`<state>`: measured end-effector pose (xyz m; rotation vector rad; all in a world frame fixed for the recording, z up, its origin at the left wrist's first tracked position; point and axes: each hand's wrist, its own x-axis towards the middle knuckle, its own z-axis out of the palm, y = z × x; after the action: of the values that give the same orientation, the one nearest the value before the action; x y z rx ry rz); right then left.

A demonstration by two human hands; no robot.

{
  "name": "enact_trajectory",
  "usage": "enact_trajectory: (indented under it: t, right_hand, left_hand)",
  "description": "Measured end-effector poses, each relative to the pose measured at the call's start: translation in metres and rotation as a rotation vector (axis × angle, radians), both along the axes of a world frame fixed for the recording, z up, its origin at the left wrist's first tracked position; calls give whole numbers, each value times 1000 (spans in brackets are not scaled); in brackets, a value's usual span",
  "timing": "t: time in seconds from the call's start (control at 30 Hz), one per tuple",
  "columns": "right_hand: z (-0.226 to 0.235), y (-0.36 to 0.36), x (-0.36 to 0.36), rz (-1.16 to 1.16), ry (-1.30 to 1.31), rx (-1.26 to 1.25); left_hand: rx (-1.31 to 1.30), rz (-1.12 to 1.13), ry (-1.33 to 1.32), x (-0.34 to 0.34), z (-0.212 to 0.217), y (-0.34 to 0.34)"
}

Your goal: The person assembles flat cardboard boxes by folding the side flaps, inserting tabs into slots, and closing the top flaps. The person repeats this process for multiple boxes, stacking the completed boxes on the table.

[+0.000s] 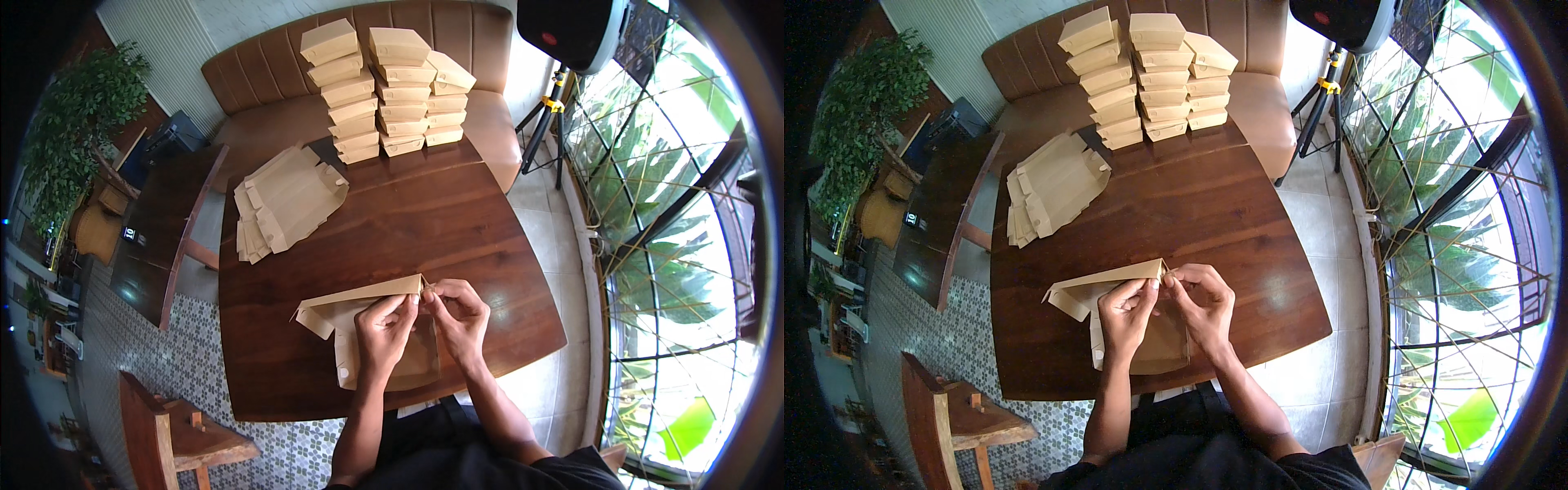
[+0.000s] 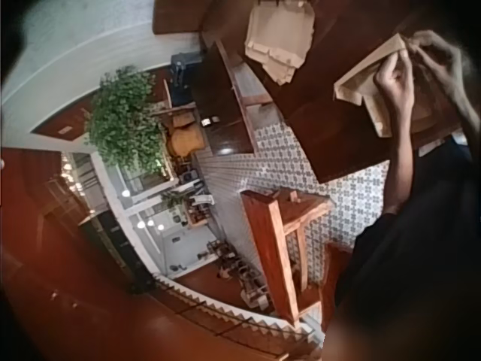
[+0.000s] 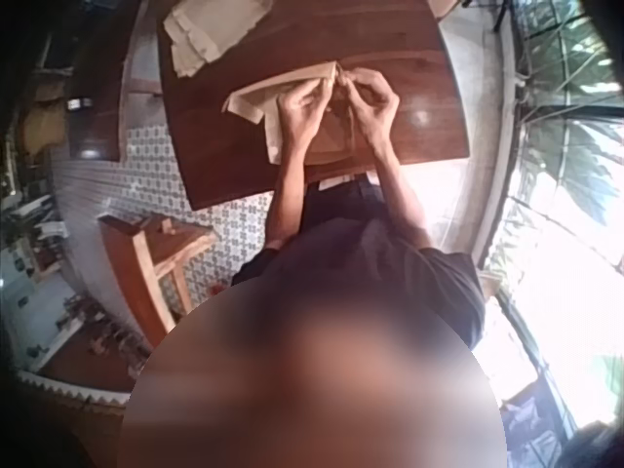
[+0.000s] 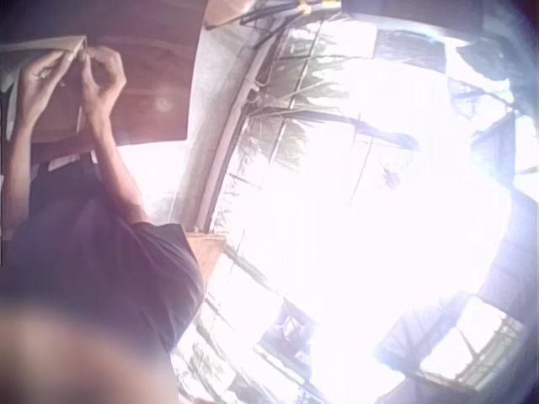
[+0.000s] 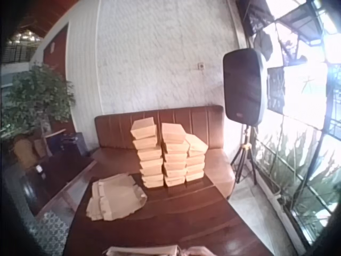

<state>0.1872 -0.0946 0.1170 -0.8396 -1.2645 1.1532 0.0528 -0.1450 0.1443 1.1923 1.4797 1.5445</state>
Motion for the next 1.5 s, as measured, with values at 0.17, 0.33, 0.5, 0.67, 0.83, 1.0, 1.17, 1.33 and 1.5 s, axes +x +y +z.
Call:
enact_trajectory:
  t: [0.17, 0.33, 0.5, 0.67, 0.83, 1.0, 1.17, 1.33, 1.5]
  right_hand:
    - [-1, -1, 0, 21, -18, 5]
    - [-1, -1, -3, -4, -43, 18]
    - [0, -2, -7, -30, -34, -13]
    - [6, -3, -6, -23, -127, 34]
    - [13, -1, 0, 95, -192, 42]
    - [16, -2, 2, 162, -218, 29]
    - [18, -3, 2, 181, -257, 71]
    - [18, -3, 3, 182, -271, 84]
    - [10, -4, 0, 182, -195, 33]
  left_hand:
    - [75, 73, -12, 3, -11, -1]
    - [109, 142, 154, 0, -14, 0]
    - [106, 169, 151, 4, -11, -1]
    - [124, 174, 133, 2, -11, -3]
    - [137, 154, 46, -4, -15, -6]
    - [65, 150, -100, -8, -18, -7]
    - [134, 154, -163, -10, -24, -8]
    - [179, 148, -99, -10, -27, -9]
    - [155, 166, 5, -3, -19, -11]
